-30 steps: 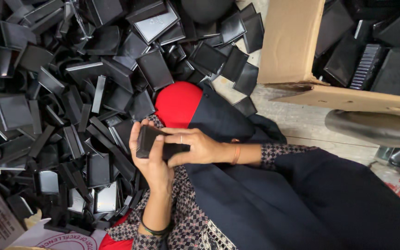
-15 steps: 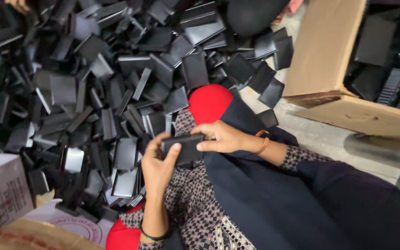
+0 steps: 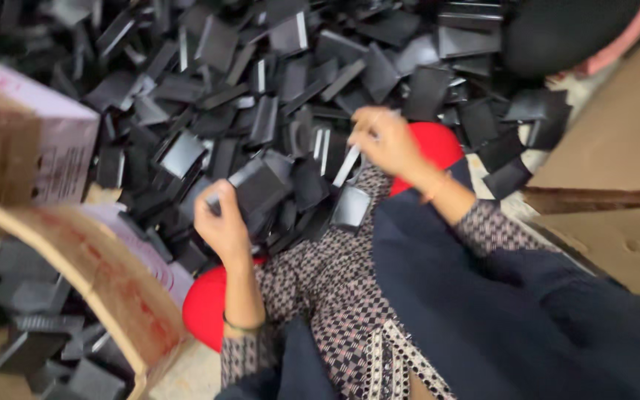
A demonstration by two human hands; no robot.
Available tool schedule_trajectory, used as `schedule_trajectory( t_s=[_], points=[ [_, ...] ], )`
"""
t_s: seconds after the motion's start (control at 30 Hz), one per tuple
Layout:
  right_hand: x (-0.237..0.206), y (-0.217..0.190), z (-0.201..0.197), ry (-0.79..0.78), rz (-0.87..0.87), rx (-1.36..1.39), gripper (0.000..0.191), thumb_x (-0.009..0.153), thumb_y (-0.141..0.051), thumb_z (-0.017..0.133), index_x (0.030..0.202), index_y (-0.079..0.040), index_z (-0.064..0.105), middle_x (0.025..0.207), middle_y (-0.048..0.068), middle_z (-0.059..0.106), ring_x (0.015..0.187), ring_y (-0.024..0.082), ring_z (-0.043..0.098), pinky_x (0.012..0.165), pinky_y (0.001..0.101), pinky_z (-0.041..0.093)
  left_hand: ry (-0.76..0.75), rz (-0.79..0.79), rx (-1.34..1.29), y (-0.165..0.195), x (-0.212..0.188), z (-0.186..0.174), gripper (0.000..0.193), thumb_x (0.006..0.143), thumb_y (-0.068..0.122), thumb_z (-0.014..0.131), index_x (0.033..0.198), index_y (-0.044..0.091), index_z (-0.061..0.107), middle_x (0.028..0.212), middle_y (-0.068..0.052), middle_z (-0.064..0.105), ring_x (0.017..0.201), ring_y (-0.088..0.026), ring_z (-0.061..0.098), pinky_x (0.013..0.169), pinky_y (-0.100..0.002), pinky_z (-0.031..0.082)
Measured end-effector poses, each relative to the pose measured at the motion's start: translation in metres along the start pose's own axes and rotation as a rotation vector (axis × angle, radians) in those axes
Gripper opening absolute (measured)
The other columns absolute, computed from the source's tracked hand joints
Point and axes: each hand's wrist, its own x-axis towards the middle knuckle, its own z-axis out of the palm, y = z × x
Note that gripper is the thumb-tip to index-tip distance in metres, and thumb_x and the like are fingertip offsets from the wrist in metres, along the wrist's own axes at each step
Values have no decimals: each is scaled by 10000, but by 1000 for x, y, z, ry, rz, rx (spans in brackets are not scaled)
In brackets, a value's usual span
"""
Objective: The person sits on the floor and repeatedly picks up small black plastic compact cassette housings from a large pile, briefly turns them over, and places them into a cardboard box. The action is repeated continuously throughout the clip.
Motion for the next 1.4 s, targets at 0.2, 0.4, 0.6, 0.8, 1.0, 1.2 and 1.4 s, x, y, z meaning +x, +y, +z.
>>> schedule_trajectory(
  t_s=[0.2,0.4,0.6,0.8,1.0,1.2,1.4],
  points=[
    [91,65,26,-144,-266,-685,466,772,-1,713,1232,-75,696,1418,171,581,1320,364,525,1097,581,334,50,134,388,-51,60,21,815,965,350,797,1421,-201,408,1429,-368,449,1334,-463,447,1138,-498,356],
    [104,19,3,-194,-40,-426,271,896,-94,757,1153,-53,682,1107,142,712,1137,312,649,1027,529,432,122,-47,105,-46,29,1,601,981,295,749,1420,-45,521,1490,-239,544,1385,-320,541,1145,-419,432],
    [28,-100,58,-120,111,275,328,981,-158,724,1242,23,642,1143,187,739,1034,299,719,920,341,570,-82,-449,-613,-31,-45,34,765,913,184,767,1510,71,303,1478,-149,491,1371,-240,501,1137,-377,419],
    [-16,-142,84,-500,-423,154,502,972,-178,745,1401,-14,544,1343,194,623,1241,379,631,1058,418,521,146,-264,-580,-38,-42,2,556,1097,129,717,1513,-46,392,1317,-232,516,1221,-319,534,1057,-442,456],
    [-11,-85,50,-711,-705,-537,646,778,-333,754,1403,-266,602,1564,116,449,1458,355,381,1145,619,296,420,-371,-1084,-53,-11,-156,531,884,-20,640,1346,208,510,1126,-102,699,995,-266,695,831,-471,590],
    [51,-11,106,-744,-670,-626,772,616,-708,741,1198,-200,735,1567,152,442,1452,408,364,1089,703,279,432,-411,-1229,-68,-42,-204,331,937,-28,643,1231,116,588,1186,-117,675,1088,-314,692,926,-488,601],
    [156,41,124,-603,-655,-694,513,821,-589,774,1082,-149,754,1374,41,593,1288,293,525,1074,550,429,413,-503,-1098,-64,-82,-212,280,939,50,620,1215,96,613,1196,-144,678,1072,-308,687,879,-482,599]
  ],
)
